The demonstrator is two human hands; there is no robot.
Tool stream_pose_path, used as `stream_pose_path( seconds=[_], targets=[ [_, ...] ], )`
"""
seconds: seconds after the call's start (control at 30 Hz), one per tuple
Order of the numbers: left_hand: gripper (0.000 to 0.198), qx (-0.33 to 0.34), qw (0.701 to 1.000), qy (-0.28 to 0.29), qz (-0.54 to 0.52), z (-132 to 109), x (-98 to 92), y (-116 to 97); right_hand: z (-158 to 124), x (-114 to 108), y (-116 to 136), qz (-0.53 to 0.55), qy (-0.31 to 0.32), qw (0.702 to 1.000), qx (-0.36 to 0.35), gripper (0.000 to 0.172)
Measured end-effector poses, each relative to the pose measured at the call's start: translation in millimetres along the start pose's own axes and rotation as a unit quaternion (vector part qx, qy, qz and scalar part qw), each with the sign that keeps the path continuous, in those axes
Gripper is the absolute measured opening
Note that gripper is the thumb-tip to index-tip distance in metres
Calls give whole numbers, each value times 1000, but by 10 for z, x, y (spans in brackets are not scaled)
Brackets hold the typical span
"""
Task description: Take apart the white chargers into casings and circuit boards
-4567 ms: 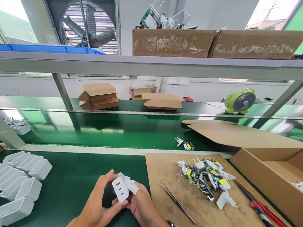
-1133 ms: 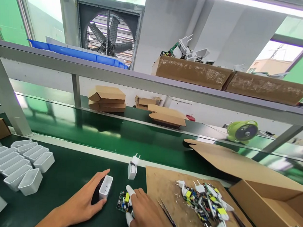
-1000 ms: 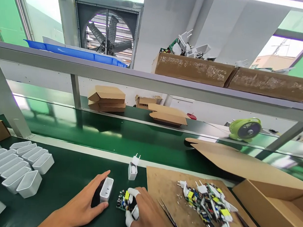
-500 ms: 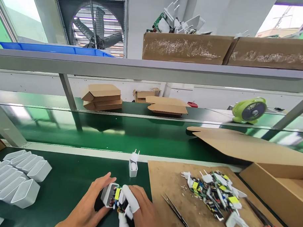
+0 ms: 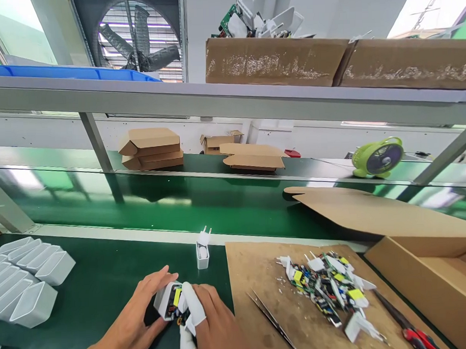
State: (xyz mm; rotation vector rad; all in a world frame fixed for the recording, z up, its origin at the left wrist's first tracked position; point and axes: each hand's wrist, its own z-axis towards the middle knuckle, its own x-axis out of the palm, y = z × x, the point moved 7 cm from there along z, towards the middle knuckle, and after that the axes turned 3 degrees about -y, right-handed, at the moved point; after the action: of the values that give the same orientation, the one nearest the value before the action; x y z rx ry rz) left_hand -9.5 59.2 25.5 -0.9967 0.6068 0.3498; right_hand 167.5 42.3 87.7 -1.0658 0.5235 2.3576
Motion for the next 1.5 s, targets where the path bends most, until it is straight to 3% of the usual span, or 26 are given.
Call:
stream_pose_path(
  seconds=[0.37,0.57,0.77,0.97,1.17,1.3,1.4,1.5],
  targets=[
    [80,-9,1000,-10,19,-12,-26,9,174,-189,124,-37,36,998,30,72],
    [83,-4,1000,-21,9,-16,-28,-1,201,-226,130,-18,90,994,53,70],
    [83,-9,1000,-29,5,-9,-39,-6,158,-164,116,9,116,992,52,59],
    [83,-3,1000,-29,3,2,-38,-42,116,-90,91,39,143,986,71,73],
    [86,19,999,5,-36,27,31,-110,63,-3,53,78,129,985,84,56],
    [77,-25,988,66,-139,9,139,-61,37,-46,-105,166,63,969,174,59],
    [58,-98,970,52,-215,4,161,28,38,-47,-156,192,43,964,179,46],
    [63,-161,943,32,-291,13,138,68,52,15,-153,181,65,969,156,48]
  ],
)
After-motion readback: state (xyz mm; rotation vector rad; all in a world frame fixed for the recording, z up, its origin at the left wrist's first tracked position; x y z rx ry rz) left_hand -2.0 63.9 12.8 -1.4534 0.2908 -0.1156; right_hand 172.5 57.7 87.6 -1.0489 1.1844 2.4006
